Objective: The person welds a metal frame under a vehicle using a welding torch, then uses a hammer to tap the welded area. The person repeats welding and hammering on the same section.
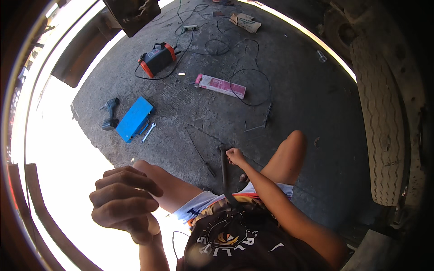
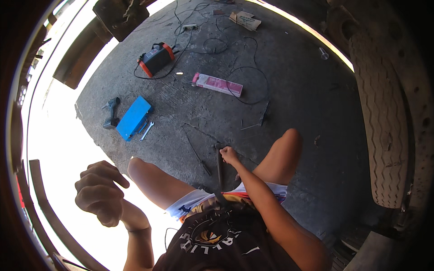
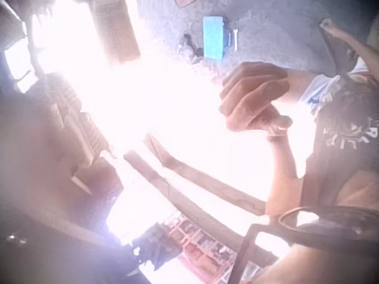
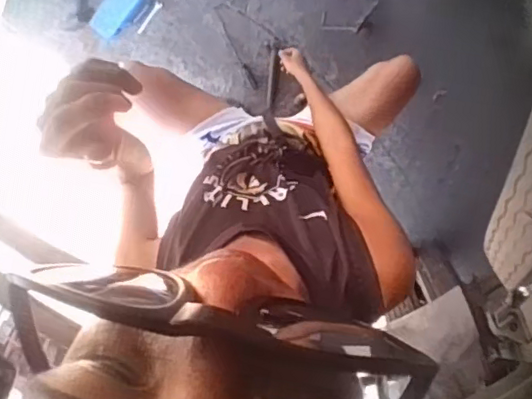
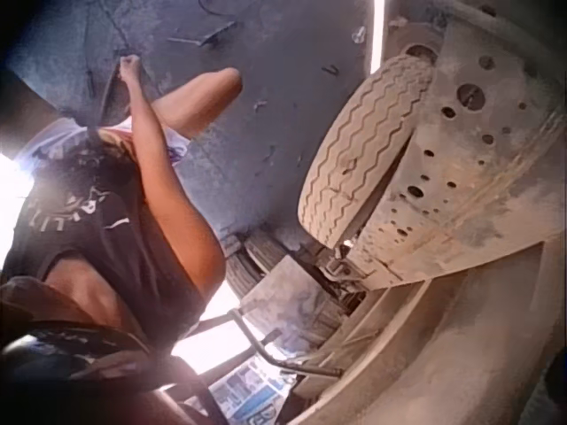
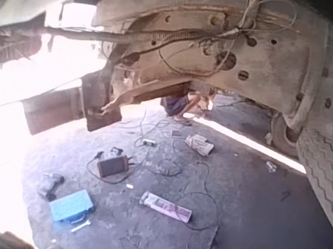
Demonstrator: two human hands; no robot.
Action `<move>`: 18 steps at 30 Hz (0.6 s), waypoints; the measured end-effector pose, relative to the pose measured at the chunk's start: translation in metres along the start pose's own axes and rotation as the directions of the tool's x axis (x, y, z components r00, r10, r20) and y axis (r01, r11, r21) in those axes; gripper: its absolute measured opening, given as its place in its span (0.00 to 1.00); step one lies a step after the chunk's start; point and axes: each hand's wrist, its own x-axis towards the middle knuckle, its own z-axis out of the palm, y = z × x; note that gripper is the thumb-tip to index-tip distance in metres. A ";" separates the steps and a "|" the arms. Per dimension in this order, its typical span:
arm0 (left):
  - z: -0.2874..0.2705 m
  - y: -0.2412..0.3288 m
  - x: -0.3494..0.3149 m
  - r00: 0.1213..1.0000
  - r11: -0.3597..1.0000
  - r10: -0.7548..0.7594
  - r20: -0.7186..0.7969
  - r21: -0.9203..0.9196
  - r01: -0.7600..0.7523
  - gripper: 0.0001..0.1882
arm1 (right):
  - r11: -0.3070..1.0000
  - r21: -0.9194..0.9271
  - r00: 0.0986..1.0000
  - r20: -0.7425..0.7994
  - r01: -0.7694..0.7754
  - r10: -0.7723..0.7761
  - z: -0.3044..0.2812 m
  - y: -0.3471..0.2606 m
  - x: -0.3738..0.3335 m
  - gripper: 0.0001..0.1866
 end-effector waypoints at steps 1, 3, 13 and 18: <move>-0.009 -0.027 -0.015 0.984 0.998 -0.039 0.174 0.063 0.028 0.29 | 0.999 0.052 0.999 -0.045 0.001 0.001 -0.007 0.003 0.001 0.14; -0.012 -0.079 -0.058 0.895 0.915 -0.403 0.192 0.050 0.401 0.26 | 0.998 0.053 0.991 -0.123 -0.042 0.048 -0.021 0.004 0.006 0.15; -0.024 -0.207 -0.243 0.458 0.446 -0.884 -0.091 0.122 0.886 0.14 | 0.793 -0.609 0.677 -0.572 0.030 -0.464 -0.147 -0.005 0.069 0.30; -0.017 -0.151 -0.243 0.363 0.311 -0.905 -0.219 0.241 0.919 0.13 | 0.089 -0.996 0.948 -0.055 -0.029 -0.313 -0.240 -0.036 0.130 0.34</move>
